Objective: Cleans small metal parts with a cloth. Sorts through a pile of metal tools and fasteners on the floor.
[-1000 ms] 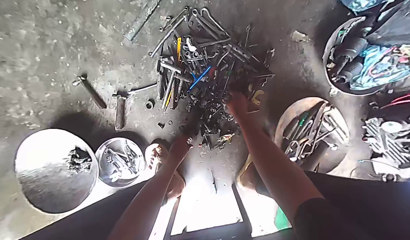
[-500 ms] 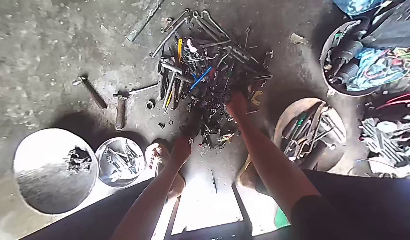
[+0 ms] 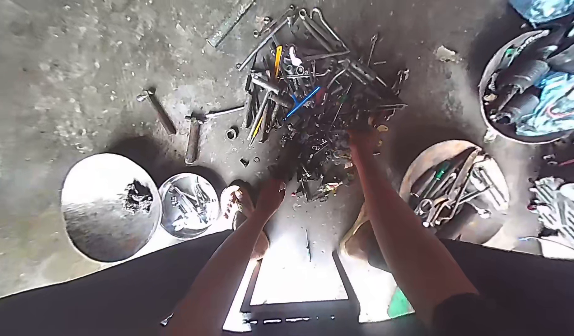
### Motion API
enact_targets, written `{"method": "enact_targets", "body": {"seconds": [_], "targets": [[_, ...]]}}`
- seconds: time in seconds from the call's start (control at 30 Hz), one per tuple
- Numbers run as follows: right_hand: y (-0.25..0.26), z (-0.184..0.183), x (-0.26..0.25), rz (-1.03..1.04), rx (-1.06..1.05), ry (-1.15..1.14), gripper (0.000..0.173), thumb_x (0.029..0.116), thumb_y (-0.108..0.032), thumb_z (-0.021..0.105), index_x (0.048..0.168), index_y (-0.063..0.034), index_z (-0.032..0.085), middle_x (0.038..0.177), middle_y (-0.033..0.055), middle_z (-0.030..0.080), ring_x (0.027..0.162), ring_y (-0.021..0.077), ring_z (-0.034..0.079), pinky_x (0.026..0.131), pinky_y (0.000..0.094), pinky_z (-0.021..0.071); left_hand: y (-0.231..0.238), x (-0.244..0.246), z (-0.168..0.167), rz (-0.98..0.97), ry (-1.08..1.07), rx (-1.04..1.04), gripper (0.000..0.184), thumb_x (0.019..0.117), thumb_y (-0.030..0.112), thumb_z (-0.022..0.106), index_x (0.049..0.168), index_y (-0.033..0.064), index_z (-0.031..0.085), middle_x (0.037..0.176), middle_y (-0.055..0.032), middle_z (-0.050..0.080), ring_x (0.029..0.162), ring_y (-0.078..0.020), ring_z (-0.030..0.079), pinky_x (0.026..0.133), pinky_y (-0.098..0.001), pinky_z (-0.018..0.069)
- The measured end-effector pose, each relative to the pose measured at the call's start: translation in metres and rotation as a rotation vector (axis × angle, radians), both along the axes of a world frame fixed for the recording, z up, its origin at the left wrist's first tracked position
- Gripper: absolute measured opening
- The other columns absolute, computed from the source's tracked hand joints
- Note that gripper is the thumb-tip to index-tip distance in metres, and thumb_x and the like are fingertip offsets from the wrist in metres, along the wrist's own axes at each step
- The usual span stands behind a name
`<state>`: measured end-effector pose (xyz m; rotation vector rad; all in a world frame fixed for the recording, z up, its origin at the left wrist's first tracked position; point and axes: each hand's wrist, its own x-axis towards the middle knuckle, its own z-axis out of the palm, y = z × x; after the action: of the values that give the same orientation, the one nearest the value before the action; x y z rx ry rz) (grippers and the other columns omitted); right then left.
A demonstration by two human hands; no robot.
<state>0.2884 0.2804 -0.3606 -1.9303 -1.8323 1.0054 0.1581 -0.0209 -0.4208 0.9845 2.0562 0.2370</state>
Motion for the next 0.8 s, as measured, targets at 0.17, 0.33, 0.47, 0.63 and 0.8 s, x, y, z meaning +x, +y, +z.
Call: {"method": "enact_targets", "body": {"seconds": [0.17, 0.33, 0.47, 0.63, 0.8], "targets": [[-0.024, 0.033, -0.004, -0.323, -0.098, 0.418, 0.043, 0.0944, -0.036, 0.072, 0.121, -0.003, 0.065, 0.11, 0.0142, 0.067, 0.097, 0.0235, 0.066, 0.085, 0.0468, 0.0567, 0.02, -0.036, 0.048, 0.424, -0.277, 0.081, 0.041, 0.0981, 0.022, 0.069, 0.133, 0.0025, 0.063, 0.121, -0.0186, 0.069, 0.1, -0.0266, 0.072, 0.093, -0.0454, 0.0588], [-0.042, 0.062, -0.018, -0.33, -0.099, 0.692, 0.05, 0.1005, -0.024, 0.065, 0.142, -0.0021, 0.05, 0.13, 0.0173, 0.061, 0.114, 0.0254, 0.062, 0.094, 0.0471, 0.0549, 0.027, -0.143, 0.192, 0.318, -0.142, 0.282, 0.035, 0.0957, 0.018, 0.07, 0.128, 0.0034, 0.066, 0.111, -0.0191, 0.072, 0.093, -0.0306, 0.073, 0.088, -0.053, 0.0598], [-0.082, 0.087, -0.057, -0.185, -0.179, 0.756, 0.045, 0.1015, -0.029, 0.063, 0.137, -0.003, 0.055, 0.124, 0.0135, 0.066, 0.109, 0.0206, 0.066, 0.091, 0.0436, 0.0573, -0.046, -0.22, 0.352, 0.336, -0.049, 0.48, 0.029, 0.0944, 0.01, 0.07, 0.123, 0.0035, 0.068, 0.098, -0.0115, 0.074, 0.08, -0.0202, 0.073, 0.077, -0.0409, 0.0625], [-0.166, 0.124, -0.086, 0.143, -0.309, 0.76, 0.036, 0.1081, -0.028, 0.05, 0.135, -0.0055, 0.056, 0.115, 0.0046, 0.067, 0.1, 0.0113, 0.065, 0.087, 0.034, 0.0566, -0.227, -0.243, 0.473, 0.604, -0.094, 0.911, 0.028, 0.097, 0.004, 0.065, 0.124, 0.0006, 0.064, 0.101, -0.0085, 0.072, 0.079, -0.0171, 0.072, 0.073, -0.0339, 0.0635], [-0.217, 0.112, -0.061, 0.386, -0.357, 0.588, 0.043, 0.1078, -0.032, 0.049, 0.145, -0.0104, 0.047, 0.123, 0.0022, 0.062, 0.104, 0.0086, 0.062, 0.089, 0.0351, 0.0558, -0.441, -0.174, 0.388, 1.091, -0.032, 0.885, 0.033, 0.0998, 0.011, 0.059, 0.131, 0.0022, 0.061, 0.106, -0.0097, 0.071, 0.084, -0.0187, 0.07, 0.078, -0.038, 0.0619]]}}
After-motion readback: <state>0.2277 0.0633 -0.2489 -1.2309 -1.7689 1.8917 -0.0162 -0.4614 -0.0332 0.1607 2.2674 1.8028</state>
